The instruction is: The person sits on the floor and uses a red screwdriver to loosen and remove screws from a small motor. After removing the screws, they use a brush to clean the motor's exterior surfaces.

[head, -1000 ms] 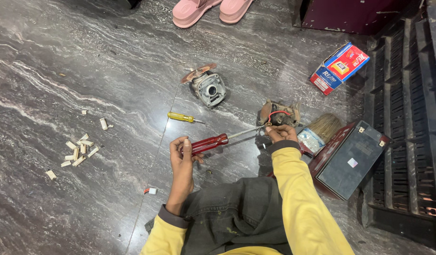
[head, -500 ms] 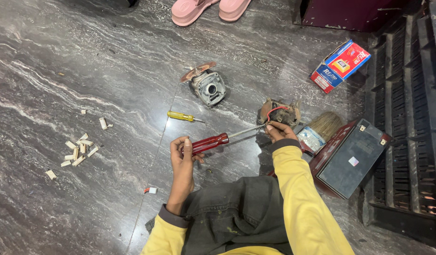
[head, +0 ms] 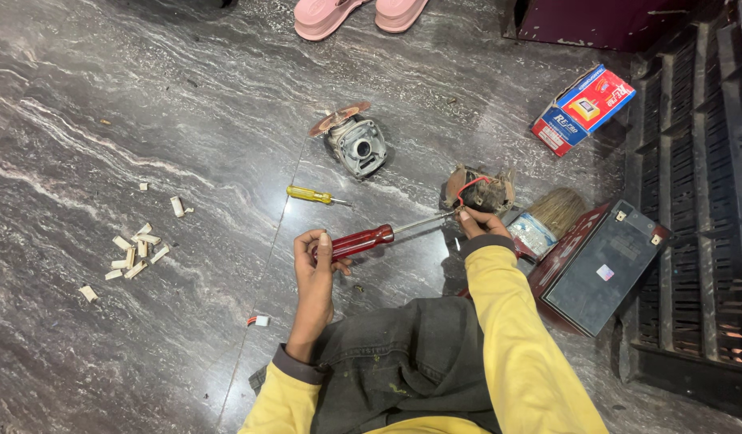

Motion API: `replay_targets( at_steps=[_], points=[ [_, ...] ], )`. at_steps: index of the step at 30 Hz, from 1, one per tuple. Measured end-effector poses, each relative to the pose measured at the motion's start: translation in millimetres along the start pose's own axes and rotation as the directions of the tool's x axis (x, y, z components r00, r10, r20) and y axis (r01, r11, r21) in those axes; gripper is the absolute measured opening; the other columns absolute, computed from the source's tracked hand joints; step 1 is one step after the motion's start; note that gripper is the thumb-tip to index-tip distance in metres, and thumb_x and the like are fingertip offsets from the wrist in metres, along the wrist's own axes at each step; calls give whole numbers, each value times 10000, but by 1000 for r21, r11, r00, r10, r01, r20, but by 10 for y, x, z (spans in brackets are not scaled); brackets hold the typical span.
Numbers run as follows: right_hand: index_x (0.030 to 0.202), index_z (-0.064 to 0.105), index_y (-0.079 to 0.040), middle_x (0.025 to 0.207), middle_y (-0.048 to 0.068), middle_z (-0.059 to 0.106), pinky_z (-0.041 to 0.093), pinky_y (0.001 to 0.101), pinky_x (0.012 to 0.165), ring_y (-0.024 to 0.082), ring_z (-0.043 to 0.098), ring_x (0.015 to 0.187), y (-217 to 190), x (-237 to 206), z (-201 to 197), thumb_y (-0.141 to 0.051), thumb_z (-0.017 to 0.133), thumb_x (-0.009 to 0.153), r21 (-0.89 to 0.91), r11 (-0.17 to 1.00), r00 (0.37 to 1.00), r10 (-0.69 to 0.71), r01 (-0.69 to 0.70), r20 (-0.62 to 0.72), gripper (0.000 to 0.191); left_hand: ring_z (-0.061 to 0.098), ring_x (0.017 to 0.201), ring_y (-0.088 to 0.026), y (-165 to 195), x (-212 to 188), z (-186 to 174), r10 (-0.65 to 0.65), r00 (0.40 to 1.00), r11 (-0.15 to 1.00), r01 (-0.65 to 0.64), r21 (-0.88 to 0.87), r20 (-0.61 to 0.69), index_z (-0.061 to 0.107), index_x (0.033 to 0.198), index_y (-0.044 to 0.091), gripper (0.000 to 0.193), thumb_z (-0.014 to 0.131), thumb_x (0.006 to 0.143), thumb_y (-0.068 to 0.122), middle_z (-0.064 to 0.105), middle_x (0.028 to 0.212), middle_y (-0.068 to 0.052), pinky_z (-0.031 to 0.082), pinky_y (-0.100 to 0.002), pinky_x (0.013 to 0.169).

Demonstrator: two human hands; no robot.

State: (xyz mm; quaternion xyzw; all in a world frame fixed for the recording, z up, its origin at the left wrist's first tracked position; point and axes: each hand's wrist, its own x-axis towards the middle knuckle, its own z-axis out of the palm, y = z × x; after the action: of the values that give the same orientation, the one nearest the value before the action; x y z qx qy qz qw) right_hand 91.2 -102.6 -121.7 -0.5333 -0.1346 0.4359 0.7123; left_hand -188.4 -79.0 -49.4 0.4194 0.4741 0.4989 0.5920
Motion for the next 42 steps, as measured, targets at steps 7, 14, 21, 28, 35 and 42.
replay_targets(
  at_steps=[7, 14, 21, 28, 35, 42],
  points=[
    [1101, 688, -8, 1092, 118, 753, 595, 297, 909, 187, 740, 979, -23, -43, 8, -34, 717, 948, -105, 993, 999, -47, 45, -12, 158, 666, 726, -154, -37, -13, -5, 18, 1000, 1000, -18, -6, -4, 466, 1224, 32, 401, 549, 1040, 378, 632, 971, -118, 544, -276, 575],
    [1112, 675, -2, 1057, 110, 749, 589, 277, 859, 149, 718, 947, 3, -78, 29, -41, 783, 904, -284, 933, 974, -228, 222, 14, 237, 654, 750, -138, -61, -78, 15, 48, 998, 999, -49, 23, 30, 476, 1234, 33, 385, 535, 1057, 370, 604, 1014, -110, 551, -264, 607],
    [1110, 753, -36, 1022, 85, 779, 587, 265, 805, 137, 730, 891, -87, -150, 8, -59, 791, 892, -349, 935, 985, -117, 66, -126, 222, 666, 730, -142, -47, -100, 40, 22, 998, 999, -25, 47, 57, 464, 1240, 27, 379, 526, 1044, 345, 618, 981, -104, 552, -271, 577],
    [1133, 756, -23, 1035, 98, 777, 588, 268, 785, 151, 735, 872, -2, -160, -15, -61, 780, 914, -287, 945, 961, -214, 159, -173, 224, 643, 729, -118, -35, -158, 75, 91, 988, 994, -98, 53, 127, 459, 1275, 40, 343, 527, 1059, 298, 611, 958, -80, 548, -259, 598],
    [1135, 748, -19, 1041, 89, 775, 596, 272, 817, 149, 740, 909, 11, -170, -20, -59, 751, 932, -250, 949, 960, -232, 190, -153, 206, 595, 844, -103, -1, -332, 120, 286, 943, 934, -314, 170, 170, 464, 1284, 38, 321, 576, 1059, 238, 603, 1025, -69, 517, -254, 722],
    [1136, 717, 3, 1050, 100, 772, 595, 267, 817, 157, 749, 894, 117, -164, -16, -21, 722, 935, -224, 959, 971, -203, 172, -124, 202, 639, 1055, -215, 197, -397, 207, 539, 810, 791, -581, 193, 231, 519, 1205, 31, 244, 599, 1087, 228, 602, 1139, -123, 536, -322, 914]
  ],
)
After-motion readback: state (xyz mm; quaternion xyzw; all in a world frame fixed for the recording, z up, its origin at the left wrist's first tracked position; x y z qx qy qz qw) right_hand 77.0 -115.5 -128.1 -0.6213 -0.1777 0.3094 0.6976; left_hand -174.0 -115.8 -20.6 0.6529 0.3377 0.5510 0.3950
